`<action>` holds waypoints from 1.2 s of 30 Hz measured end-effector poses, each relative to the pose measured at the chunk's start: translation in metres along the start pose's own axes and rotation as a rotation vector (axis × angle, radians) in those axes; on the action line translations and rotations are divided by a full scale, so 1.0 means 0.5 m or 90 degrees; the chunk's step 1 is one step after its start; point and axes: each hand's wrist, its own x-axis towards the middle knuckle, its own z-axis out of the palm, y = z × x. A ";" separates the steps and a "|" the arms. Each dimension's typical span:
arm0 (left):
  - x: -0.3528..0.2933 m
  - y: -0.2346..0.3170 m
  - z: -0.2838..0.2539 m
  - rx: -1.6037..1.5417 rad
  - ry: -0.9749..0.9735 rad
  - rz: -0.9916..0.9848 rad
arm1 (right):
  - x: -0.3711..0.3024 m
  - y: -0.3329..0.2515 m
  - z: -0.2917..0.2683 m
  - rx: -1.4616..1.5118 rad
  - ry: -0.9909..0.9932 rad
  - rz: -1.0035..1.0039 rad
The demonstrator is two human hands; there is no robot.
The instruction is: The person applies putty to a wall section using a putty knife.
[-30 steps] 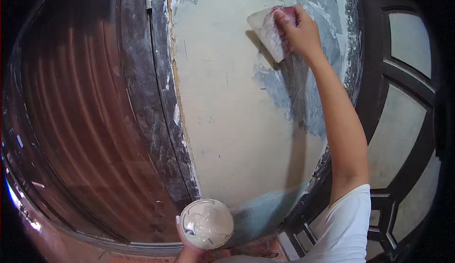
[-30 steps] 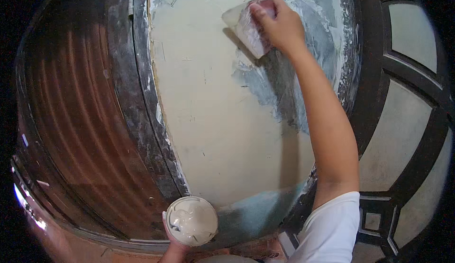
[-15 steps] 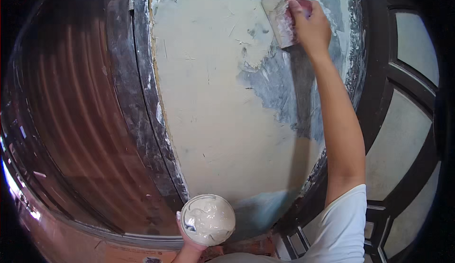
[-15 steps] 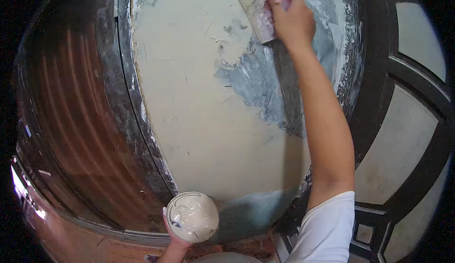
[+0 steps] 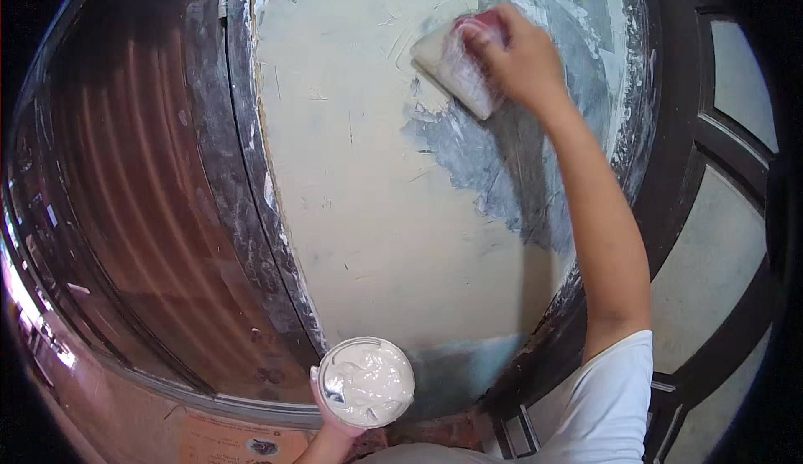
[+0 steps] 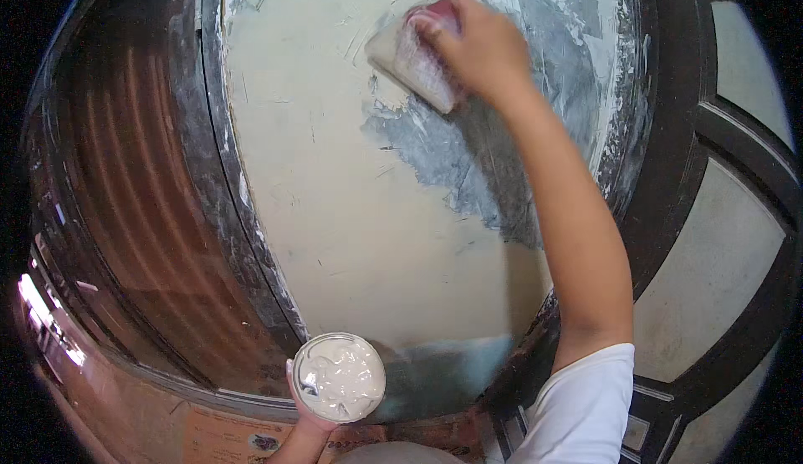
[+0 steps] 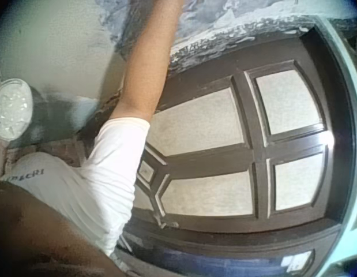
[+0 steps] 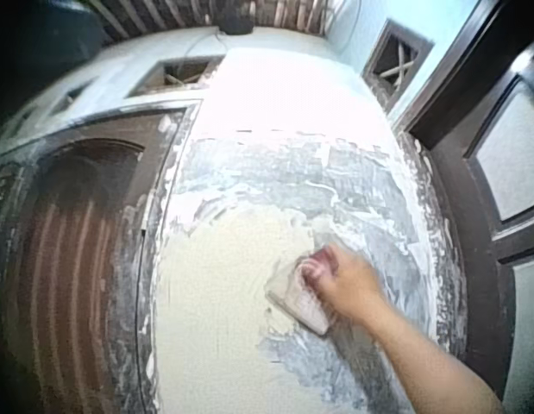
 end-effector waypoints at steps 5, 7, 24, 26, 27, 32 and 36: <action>-0.003 -0.021 0.004 -0.036 -0.006 0.017 | -0.010 0.056 -0.038 0.009 0.169 0.159; -0.005 -0.028 0.006 -0.031 0.002 0.018 | -0.043 0.104 -0.049 0.036 0.231 0.158; 0.019 -0.095 0.024 0.048 0.026 0.091 | -0.730 -0.057 0.026 0.872 -0.411 0.573; 0.019 -0.113 0.018 -0.009 0.057 0.083 | -0.743 -0.056 0.038 0.804 -0.441 0.551; 0.018 -0.122 0.016 -0.010 0.059 0.082 | -0.744 -0.054 0.042 0.778 -0.478 0.531; 0.014 -0.143 0.002 -0.079 0.035 0.062 | -0.728 -0.029 0.003 0.621 -0.591 0.467; 0.004 -0.155 0.018 -0.021 0.051 0.120 | -0.726 0.000 -0.027 0.590 -0.614 0.400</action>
